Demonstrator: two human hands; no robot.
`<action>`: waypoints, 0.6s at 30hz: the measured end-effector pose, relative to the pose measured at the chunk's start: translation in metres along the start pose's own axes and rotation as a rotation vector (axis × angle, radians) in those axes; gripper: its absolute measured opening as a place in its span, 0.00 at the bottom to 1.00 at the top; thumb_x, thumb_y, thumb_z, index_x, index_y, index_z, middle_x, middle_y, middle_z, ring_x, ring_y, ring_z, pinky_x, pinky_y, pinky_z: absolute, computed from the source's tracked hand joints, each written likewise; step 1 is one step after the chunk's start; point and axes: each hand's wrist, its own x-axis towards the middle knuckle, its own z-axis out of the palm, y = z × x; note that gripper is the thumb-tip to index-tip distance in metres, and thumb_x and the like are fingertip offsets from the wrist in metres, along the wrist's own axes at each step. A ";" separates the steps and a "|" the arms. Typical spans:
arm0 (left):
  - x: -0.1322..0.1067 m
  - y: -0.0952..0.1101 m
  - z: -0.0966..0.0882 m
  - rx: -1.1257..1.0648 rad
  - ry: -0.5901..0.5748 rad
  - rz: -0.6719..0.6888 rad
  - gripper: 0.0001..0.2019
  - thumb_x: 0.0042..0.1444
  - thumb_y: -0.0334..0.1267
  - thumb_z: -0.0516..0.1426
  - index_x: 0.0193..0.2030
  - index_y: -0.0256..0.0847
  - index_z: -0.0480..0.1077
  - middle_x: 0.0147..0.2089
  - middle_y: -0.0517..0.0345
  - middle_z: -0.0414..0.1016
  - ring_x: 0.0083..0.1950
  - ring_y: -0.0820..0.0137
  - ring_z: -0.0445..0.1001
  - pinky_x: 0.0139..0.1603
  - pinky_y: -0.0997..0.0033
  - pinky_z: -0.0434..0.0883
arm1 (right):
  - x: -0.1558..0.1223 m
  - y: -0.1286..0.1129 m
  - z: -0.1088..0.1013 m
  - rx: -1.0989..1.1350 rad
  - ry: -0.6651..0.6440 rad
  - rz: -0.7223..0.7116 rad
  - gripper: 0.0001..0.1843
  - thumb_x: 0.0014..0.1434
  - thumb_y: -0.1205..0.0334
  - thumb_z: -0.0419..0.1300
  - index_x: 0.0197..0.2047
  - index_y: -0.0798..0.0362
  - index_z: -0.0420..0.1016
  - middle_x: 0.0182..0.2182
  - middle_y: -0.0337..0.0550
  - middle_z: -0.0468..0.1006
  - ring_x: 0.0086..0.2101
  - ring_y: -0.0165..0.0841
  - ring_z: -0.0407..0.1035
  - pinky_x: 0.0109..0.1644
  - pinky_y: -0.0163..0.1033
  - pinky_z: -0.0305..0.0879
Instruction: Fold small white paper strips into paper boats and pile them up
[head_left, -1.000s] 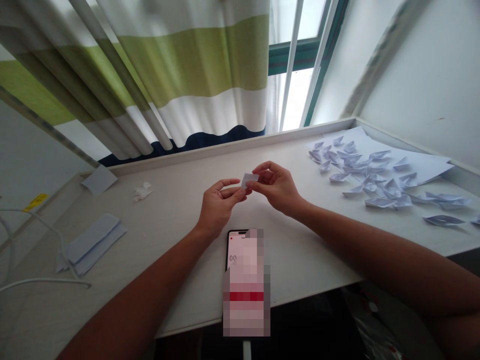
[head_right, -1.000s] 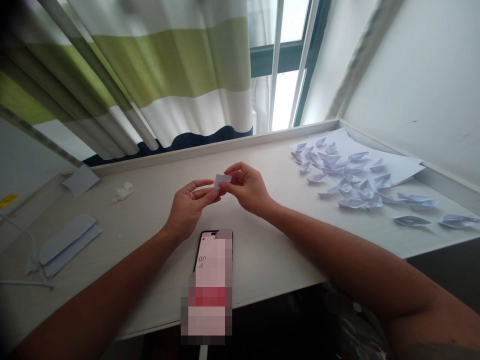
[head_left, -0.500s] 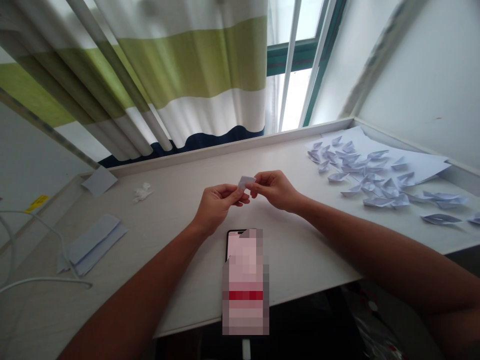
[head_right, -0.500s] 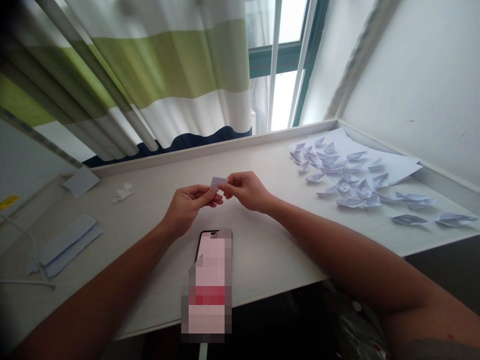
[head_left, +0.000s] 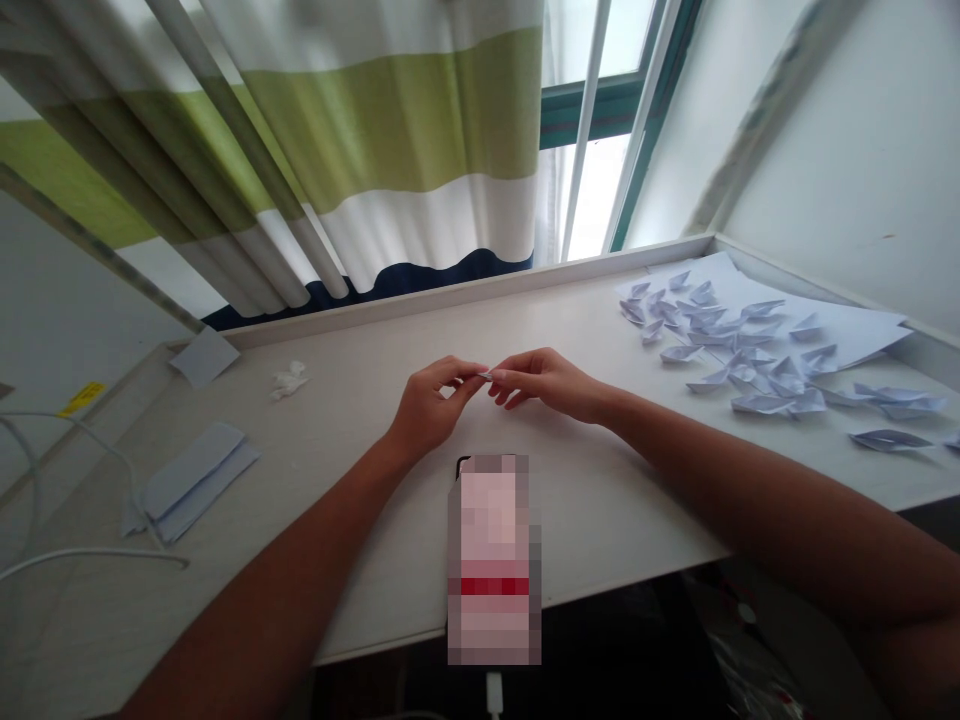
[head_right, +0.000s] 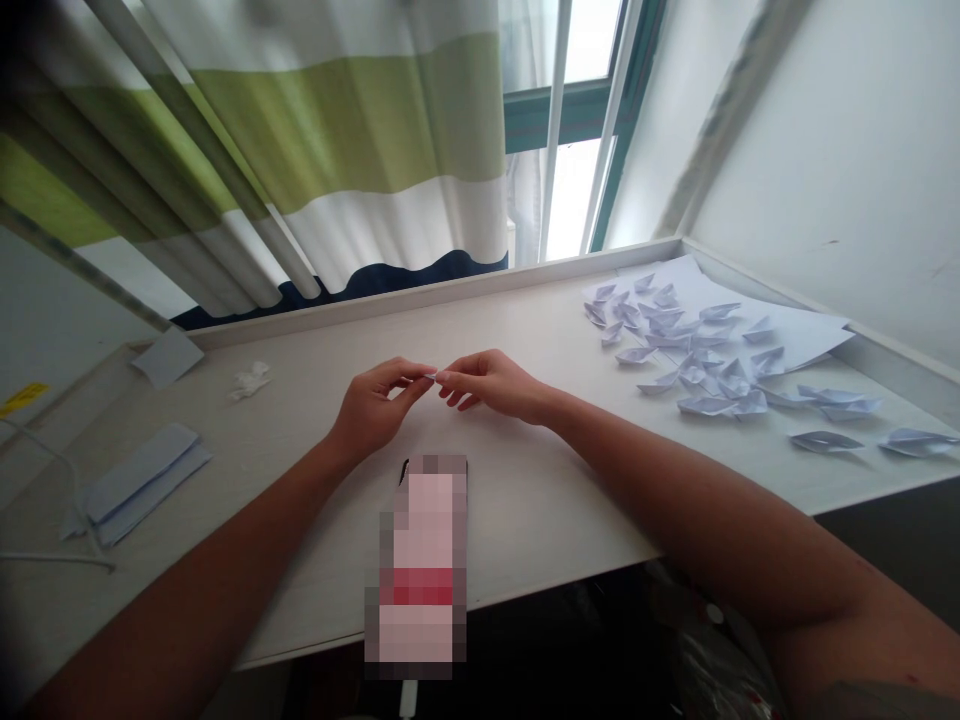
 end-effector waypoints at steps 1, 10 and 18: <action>0.000 0.000 0.000 -0.031 0.012 -0.030 0.09 0.62 0.42 0.69 0.46 0.44 0.86 0.44 0.52 0.87 0.44 0.64 0.82 0.49 0.61 0.78 | 0.000 0.000 0.000 -0.009 -0.021 0.001 0.30 0.58 0.35 0.76 0.45 0.56 0.88 0.41 0.50 0.87 0.41 0.38 0.81 0.50 0.46 0.80; 0.002 0.001 0.008 -0.350 0.076 -0.275 0.14 0.56 0.48 0.73 0.42 0.41 0.85 0.43 0.51 0.87 0.41 0.66 0.80 0.43 0.65 0.77 | 0.002 0.006 0.005 0.031 -0.039 -0.084 0.24 0.62 0.43 0.75 0.49 0.55 0.86 0.46 0.51 0.88 0.46 0.39 0.82 0.52 0.47 0.80; 0.000 0.000 0.010 -0.341 0.076 -0.330 0.14 0.54 0.48 0.74 0.40 0.41 0.86 0.41 0.51 0.87 0.41 0.66 0.81 0.42 0.65 0.77 | 0.004 0.010 0.007 -0.017 0.010 -0.093 0.22 0.56 0.46 0.79 0.45 0.54 0.86 0.42 0.47 0.87 0.44 0.37 0.80 0.49 0.44 0.80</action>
